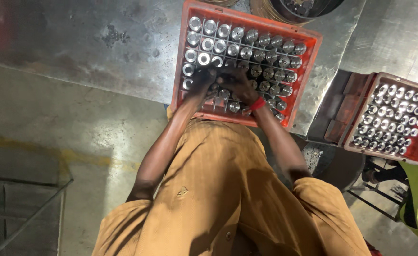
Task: The person repeatedly picks up small metal caps from a red crate and places them into two metal bins on the table. The person also wipes the crate with a cloth and moves the crate to a different position on the table.
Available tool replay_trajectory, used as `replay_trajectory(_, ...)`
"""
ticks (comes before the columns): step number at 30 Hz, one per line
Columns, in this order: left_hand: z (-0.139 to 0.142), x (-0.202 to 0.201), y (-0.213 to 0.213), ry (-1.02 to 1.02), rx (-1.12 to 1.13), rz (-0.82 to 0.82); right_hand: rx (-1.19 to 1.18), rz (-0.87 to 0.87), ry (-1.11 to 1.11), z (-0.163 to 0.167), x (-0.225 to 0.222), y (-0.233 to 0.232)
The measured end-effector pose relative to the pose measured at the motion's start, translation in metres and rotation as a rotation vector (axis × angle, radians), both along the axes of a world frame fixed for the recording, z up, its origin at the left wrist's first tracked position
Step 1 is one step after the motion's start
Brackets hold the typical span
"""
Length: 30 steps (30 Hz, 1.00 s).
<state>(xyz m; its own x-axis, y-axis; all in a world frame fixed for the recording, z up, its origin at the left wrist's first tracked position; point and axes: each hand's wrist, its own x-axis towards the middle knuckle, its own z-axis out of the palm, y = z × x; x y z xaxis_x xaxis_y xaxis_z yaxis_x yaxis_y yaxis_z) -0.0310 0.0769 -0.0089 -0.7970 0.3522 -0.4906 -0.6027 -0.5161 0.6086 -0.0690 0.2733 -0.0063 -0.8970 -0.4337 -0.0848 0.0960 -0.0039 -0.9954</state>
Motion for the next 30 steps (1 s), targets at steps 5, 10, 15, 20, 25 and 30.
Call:
replay_trajectory(5, 0.011, -0.006, -0.003, -0.378, 0.242, 0.300, 0.134, -0.429, 0.200, 0.006, -0.045, -0.003)
replay_trajectory(10, 0.002, 0.002, -0.007, -0.318, 0.213, 0.325, 0.721, -0.444, 0.748, 0.021, -0.099, -0.001)
replay_trajectory(15, -0.006, 0.012, -0.008, -0.165, 0.104, 0.237, 0.827, -0.404, 0.474, 0.026, -0.114, -0.002)
replay_trajectory(20, -0.006, 0.010, 0.001, -0.067, -0.049, 0.222, 0.390, -0.465, 0.575, 0.025, -0.059, -0.001)
replay_trajectory(25, -0.013, 0.025, 0.035, 0.379, -0.607, -0.012, -0.130, -0.325, -0.138, 0.029, 0.066, -0.012)
replay_trajectory(30, -0.024, 0.037, 0.043, 0.413, -0.596, -0.116, 0.220, -0.596, -0.171, 0.039, 0.102, 0.017)
